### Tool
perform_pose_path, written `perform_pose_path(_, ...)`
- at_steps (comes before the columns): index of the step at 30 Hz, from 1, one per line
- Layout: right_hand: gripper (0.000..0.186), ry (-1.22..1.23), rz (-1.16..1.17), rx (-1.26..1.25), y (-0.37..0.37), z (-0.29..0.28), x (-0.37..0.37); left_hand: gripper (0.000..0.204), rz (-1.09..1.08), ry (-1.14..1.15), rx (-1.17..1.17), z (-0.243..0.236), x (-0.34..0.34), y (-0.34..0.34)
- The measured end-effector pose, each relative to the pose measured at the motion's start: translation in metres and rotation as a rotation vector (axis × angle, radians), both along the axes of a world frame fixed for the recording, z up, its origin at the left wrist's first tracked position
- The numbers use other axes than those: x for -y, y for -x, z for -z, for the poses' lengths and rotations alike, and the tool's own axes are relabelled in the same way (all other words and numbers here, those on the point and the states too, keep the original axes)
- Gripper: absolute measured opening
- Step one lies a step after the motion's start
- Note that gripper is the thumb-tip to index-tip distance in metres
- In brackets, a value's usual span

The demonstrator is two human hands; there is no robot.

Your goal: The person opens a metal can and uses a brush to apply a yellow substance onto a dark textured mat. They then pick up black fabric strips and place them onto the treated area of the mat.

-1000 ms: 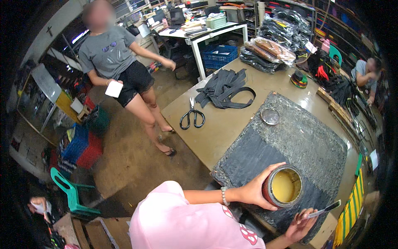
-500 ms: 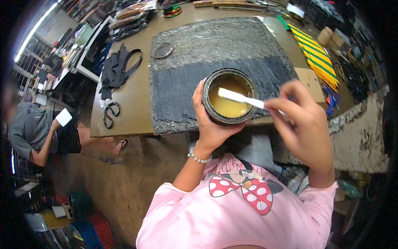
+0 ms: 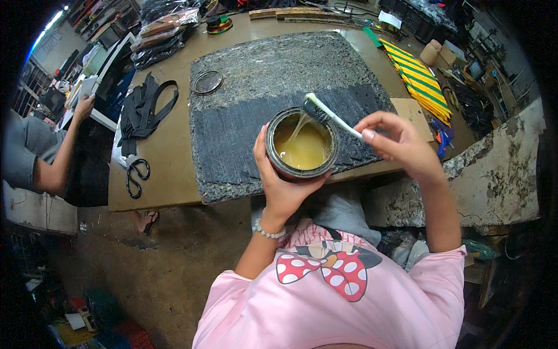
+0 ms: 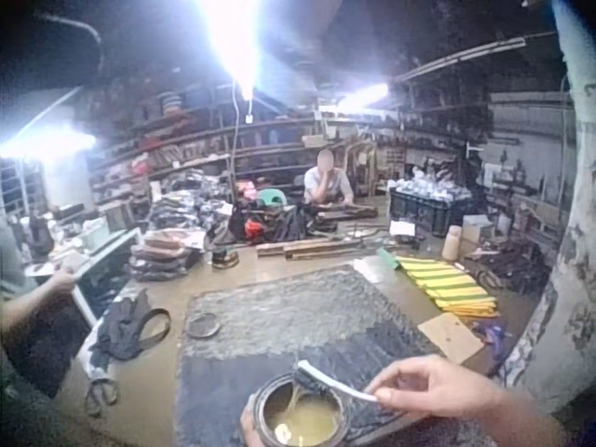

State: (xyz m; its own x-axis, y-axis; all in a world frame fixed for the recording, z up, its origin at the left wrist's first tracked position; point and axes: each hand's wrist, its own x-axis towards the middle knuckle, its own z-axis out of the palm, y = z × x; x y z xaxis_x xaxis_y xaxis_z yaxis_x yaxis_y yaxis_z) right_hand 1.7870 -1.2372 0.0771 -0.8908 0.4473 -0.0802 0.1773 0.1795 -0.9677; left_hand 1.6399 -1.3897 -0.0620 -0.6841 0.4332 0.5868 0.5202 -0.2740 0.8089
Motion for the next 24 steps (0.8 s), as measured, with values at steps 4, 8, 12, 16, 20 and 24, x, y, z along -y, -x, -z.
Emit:
perform_pose_path(4, 0.024, 0.466, -0.166, 0.115, -0.007, 0.039, 0.011, 0.121, 0.031, 0.010, -0.013, -0.003, -0.011, 0.006)
perform_pose_path(8, 0.025, 0.786, -0.315, -0.176, -0.046, 0.052, -0.014, 0.122, 0.065, 0.074, 0.042, -0.007, -0.019, 0.007)
perform_pose_path(12, 0.025, 0.272, 0.020, -0.305, -0.094, 0.040, -0.081, 0.124, 0.094, 0.019, 0.117, -0.008, -0.017, 0.012)
perform_pose_path(16, 0.026, -0.287, 0.145, 0.117, -0.122, 0.043, -0.136, 0.121, -0.035, 0.084, 0.149, -0.004, -0.011, 0.023)
perform_pose_path(20, 0.027, -0.484, 0.008, 0.261, -0.117, 0.076, -0.169, 0.114, -0.042, 0.104, 0.166, 0.000, -0.004, 0.029)
perform_pose_path(24, 0.016, -0.817, -0.039, 0.408, -0.088, 0.101, -0.198, 0.109, -0.045, 0.073, 0.217, 0.001, 0.005, 0.028)
